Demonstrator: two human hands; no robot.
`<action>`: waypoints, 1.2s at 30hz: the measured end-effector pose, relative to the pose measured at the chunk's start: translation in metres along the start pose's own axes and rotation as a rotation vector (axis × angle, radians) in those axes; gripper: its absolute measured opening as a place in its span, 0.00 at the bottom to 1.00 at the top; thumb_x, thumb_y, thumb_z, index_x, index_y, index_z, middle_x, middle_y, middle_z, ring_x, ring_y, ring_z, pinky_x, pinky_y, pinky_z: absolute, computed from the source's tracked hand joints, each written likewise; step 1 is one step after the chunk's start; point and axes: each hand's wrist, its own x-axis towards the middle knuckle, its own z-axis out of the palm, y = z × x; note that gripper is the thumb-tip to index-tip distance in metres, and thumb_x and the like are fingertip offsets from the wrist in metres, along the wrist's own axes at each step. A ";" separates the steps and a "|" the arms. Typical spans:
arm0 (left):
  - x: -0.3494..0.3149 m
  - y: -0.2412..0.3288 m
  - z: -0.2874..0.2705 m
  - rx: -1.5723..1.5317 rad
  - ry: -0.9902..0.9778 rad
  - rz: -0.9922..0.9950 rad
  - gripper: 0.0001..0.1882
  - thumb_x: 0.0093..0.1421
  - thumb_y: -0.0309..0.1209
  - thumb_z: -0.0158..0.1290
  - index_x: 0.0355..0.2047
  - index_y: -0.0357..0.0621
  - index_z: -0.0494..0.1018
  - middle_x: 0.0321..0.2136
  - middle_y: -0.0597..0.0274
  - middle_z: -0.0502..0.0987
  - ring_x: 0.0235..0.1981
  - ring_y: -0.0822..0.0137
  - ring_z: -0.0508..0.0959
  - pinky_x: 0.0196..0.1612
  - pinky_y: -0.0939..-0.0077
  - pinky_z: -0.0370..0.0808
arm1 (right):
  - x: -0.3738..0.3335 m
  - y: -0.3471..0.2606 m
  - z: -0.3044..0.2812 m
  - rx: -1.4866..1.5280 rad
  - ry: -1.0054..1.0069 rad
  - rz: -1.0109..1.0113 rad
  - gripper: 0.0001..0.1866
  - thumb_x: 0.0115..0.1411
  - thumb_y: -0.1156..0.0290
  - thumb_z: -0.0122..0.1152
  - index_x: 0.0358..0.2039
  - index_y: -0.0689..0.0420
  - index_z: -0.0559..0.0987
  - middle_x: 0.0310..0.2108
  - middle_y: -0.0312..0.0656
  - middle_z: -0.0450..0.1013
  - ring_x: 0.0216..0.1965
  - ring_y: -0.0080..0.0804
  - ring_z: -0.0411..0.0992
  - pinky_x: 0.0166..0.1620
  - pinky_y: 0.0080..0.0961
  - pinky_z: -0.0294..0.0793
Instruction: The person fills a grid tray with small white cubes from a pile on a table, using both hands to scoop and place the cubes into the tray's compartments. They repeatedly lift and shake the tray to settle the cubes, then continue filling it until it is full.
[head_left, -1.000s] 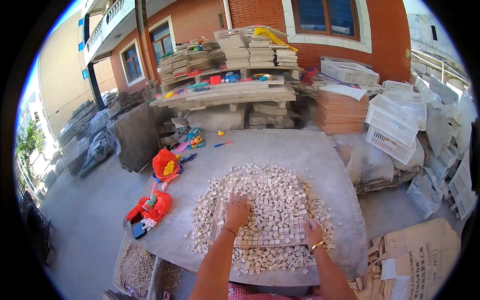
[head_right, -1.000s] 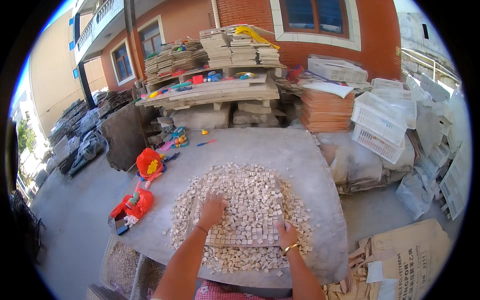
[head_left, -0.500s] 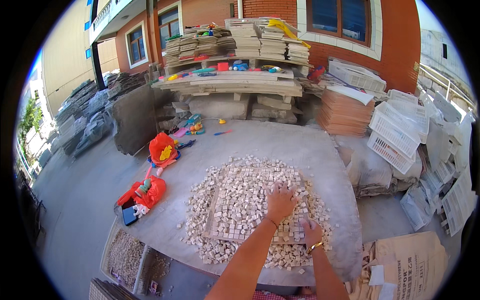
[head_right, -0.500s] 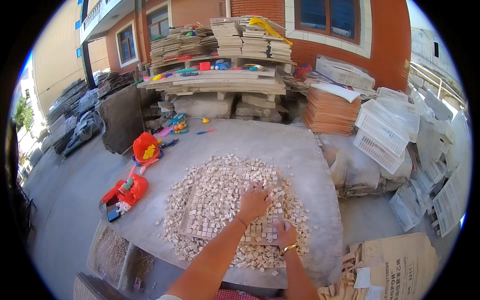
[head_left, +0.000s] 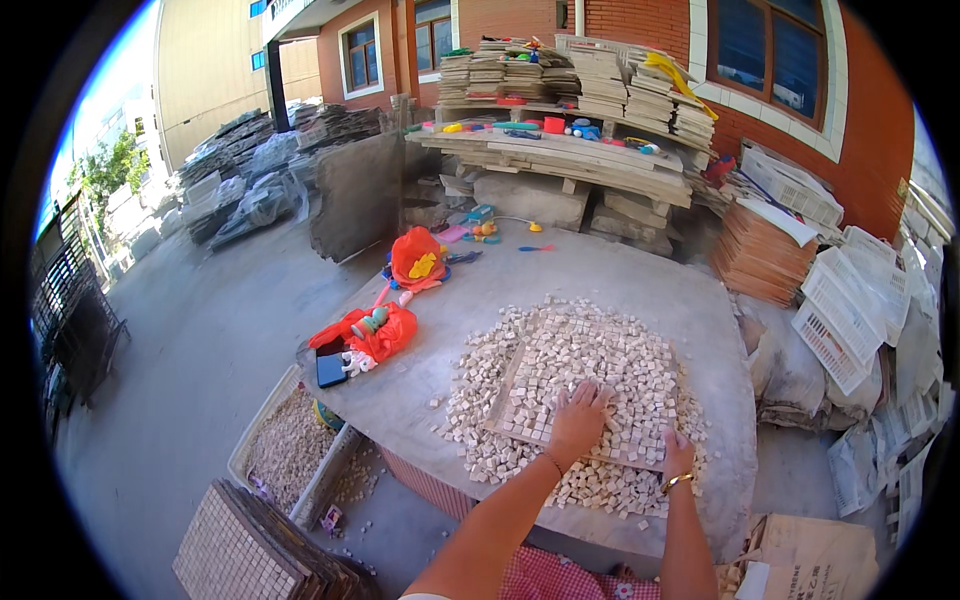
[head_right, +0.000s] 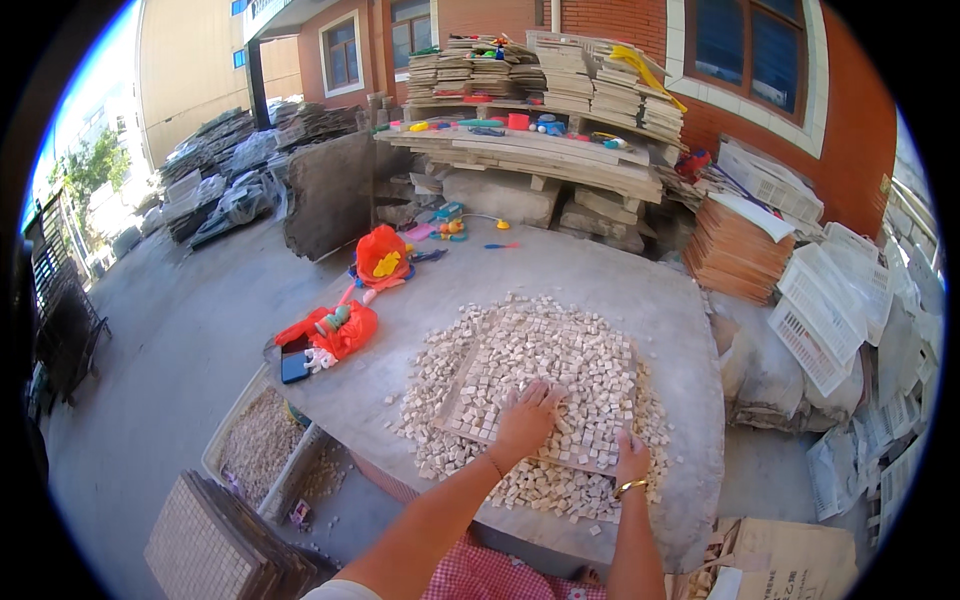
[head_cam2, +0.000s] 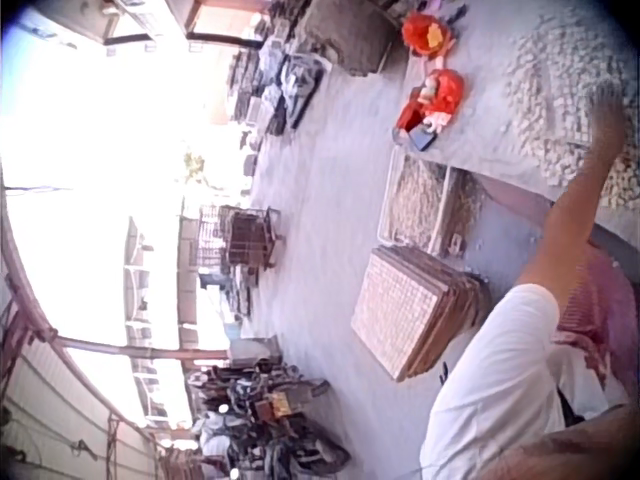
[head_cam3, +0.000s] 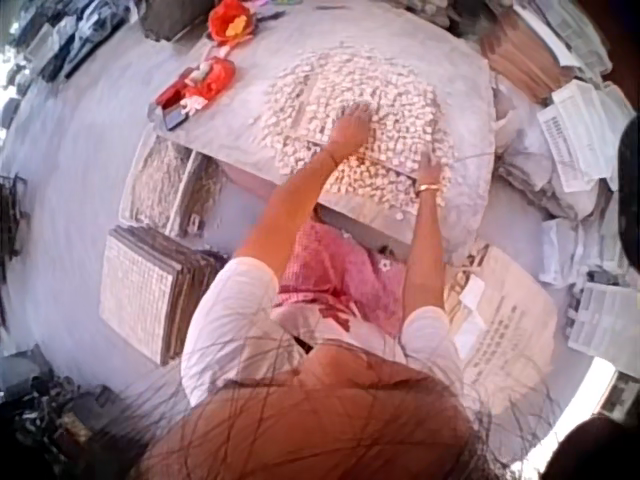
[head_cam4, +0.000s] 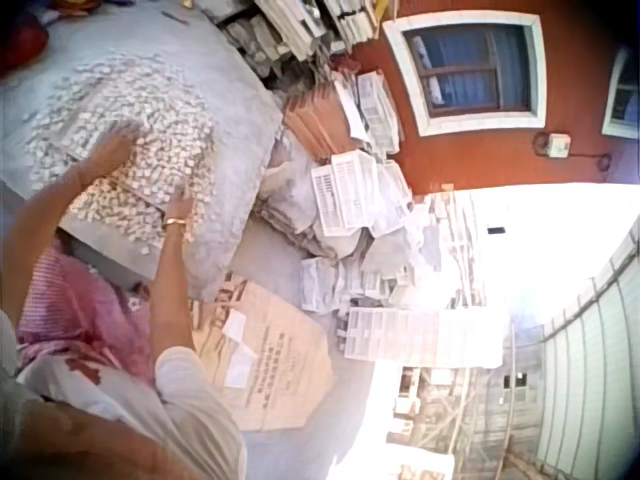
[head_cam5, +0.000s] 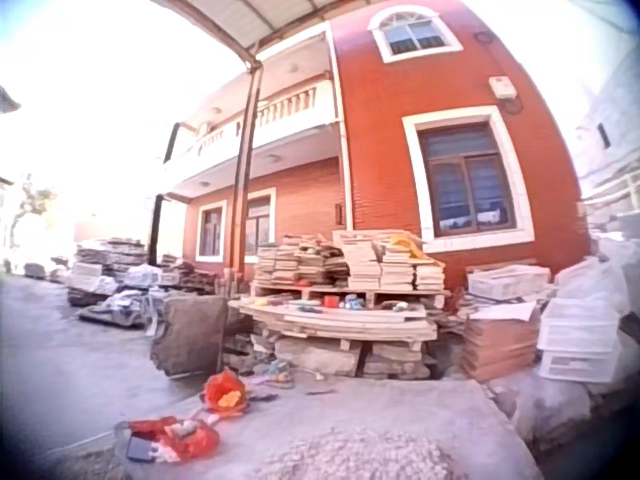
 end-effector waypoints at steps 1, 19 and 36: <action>-0.003 -0.014 0.001 0.025 0.007 0.002 0.22 0.61 0.37 0.44 0.56 0.49 0.62 0.60 0.56 0.58 0.59 0.59 0.61 0.58 0.46 0.56 | -0.001 -0.005 0.002 0.011 -0.007 0.015 0.24 0.59 0.53 0.55 0.33 0.67 0.78 0.24 0.37 0.73 0.28 0.21 0.67 0.34 0.24 0.67; -0.068 -0.154 -0.057 -0.544 -0.024 -0.624 0.16 0.58 0.39 0.51 0.36 0.37 0.72 0.31 0.47 0.76 0.34 0.54 0.77 0.36 0.64 0.73 | 0.003 0.013 -0.003 -0.030 0.022 -0.009 0.28 0.59 0.47 0.51 0.33 0.65 0.77 0.23 0.40 0.72 0.26 0.24 0.67 0.33 0.25 0.67; -0.025 -0.159 -0.067 -1.378 0.054 -0.802 0.12 0.61 0.31 0.41 0.34 0.37 0.73 0.31 0.59 0.76 0.33 0.67 0.75 0.36 0.69 0.72 | 0.007 -0.075 -0.034 0.064 0.068 -0.078 0.26 0.62 0.53 0.45 0.27 0.68 0.75 0.22 0.50 0.73 0.26 0.37 0.71 0.34 0.33 0.68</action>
